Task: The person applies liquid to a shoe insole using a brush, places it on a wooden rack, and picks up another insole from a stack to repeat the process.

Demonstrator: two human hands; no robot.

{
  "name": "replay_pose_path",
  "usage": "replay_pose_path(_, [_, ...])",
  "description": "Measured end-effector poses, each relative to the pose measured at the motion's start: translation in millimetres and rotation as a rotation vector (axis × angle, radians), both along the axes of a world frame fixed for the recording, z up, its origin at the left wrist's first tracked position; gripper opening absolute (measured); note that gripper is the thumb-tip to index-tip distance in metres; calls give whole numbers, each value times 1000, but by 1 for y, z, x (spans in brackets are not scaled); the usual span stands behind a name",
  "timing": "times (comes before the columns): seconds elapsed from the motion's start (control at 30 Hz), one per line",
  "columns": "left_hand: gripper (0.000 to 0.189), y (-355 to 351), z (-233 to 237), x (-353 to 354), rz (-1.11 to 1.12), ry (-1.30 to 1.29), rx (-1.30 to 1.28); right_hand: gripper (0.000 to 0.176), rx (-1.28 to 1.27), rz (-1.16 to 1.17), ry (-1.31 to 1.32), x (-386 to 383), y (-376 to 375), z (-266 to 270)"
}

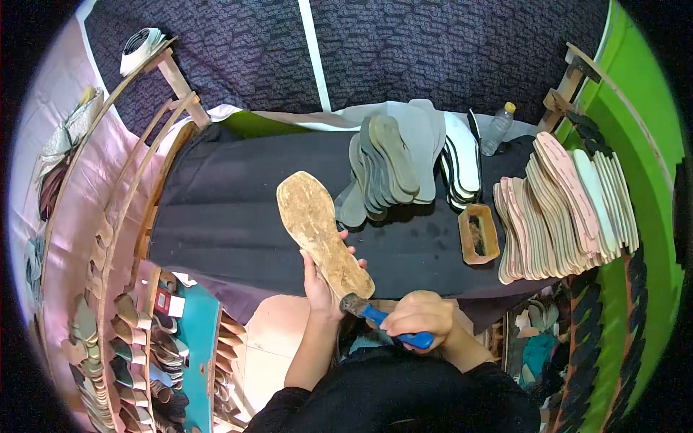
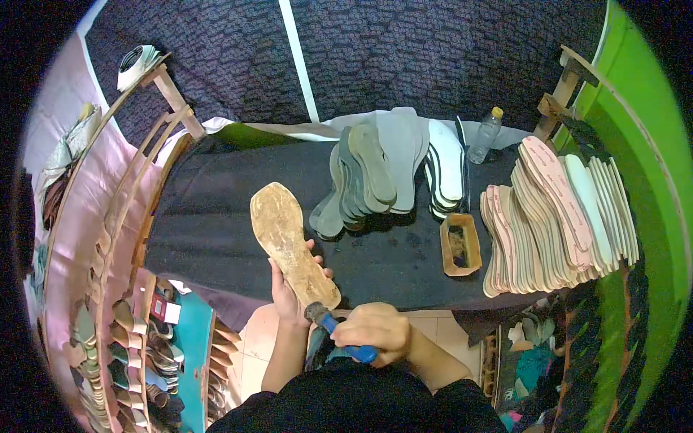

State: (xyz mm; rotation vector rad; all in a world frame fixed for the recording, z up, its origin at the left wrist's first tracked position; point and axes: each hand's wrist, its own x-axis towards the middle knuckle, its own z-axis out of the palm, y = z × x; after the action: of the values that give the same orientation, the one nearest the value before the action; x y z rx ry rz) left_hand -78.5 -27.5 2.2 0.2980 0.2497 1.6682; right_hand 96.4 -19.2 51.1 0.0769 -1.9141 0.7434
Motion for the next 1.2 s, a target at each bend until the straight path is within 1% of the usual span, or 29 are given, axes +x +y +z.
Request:
replay_pose_path(0.07, [59, 1, -1, 1, -40, 21, 42, 14, 45, -3, 18, 0, 3, -1])
replay_pose_path(0.13, [61, 5, -7, 2, -1, -33, -17, 14, 55, -51, -6, 9, 7, -1])
replay_pose_path(0.17, [61, 5, -7, 2, -5, -33, -19, 13, 33, -83, -52, 16, 10, 1])
replay_pose_path(0.2, [61, 5, -8, 2, 0, -31, -15, 13, 31, -86, -53, 18, 9, 0])
replay_pose_path(0.27, [61, 7, -6, 4, -1, -32, -11, 13, -24, -196, -19, 21, 6, 0])
replay_pose_path(0.3, [59, 8, -4, 6, 2, -36, -15, 12, 42, -137, -59, 22, 7, 5])
replay_pose_path(0.33, [57, 8, -2, 7, 5, -40, -18, 12, 41, -142, -60, 19, 5, 4])
replay_pose_path(0.4, [57, 10, -3, 9, -3, -31, -27, 10, -25, -19, 8, 10, -1, -2])
replay_pose_path(0.47, [57, 12, -4, 10, -7, -19, -34, 9, 13, -22, -31, 12, -1, -2])
replay_pose_path(0.53, [57, 12, -5, 9, -21, -47, -37, 13, -71, -103, -32, 19, 1, -3])
replay_pose_path(0.57, [57, 12, -5, 10, -21, -47, -37, 13, -82, -216, -35, 24, 1, -4])
replay_pose_path(0.6, [57, 12, -5, 10, -23, -46, -37, 13, -81, -214, -35, 29, 2, -5])
replay_pose_path(0.67, [56, 13, -4, 10, -20, -47, -32, 11, -43, -489, 29, 42, 7, -7])
replay_pose_path(0.73, [57, 12, -3, 8, -74, -96, -10, 18, -26, -667, 84, 62, 13, -12])
replay_pose_path(0.8, [57, 11, -3, 7, -81, -60, -11, 28, -87, -856, 255, 79, 19, -21])
replay_pose_path(0.87, [57, 10, -2, 8, -92, -25, -13, 31, -173, -1057, 283, 99, 24, -23])
replay_pose_path(0.93, [63, 8, -2, 9, -120, 57, -32, 26, -262, -1213, 218, 111, 31, -26])
replay_pose_path(0.97, [64, 9, -5, 10, -127, 105, -23, 21, -235, -1303, 86, 117, 32, -25])
replay_pose_path(1.0, [64, 10, -6, 11, -130, 106, -19, 21, -232, -1305, 90, 120, 35, -27])
replay_pose_path(1.07, [64, 10, -8, 13, -192, 119, 6, 13, -211, -1294, 8, 122, 45, -37])
replay_pose_path(1.1, [64, 9, -7, 15, -203, 111, -4, 12, -205, -1368, -147, 126, 47, -42])
replay_pose_path(1.13, [64, 8, -5, 16, -205, 111, -4, 19, -216, -1359, -155, 124, 49, -48])
replay_pose_path(1.2, [64, 8, -3, 17, -227, 81, -7, 23, -129, -1367, -230, 123, 54, -56])
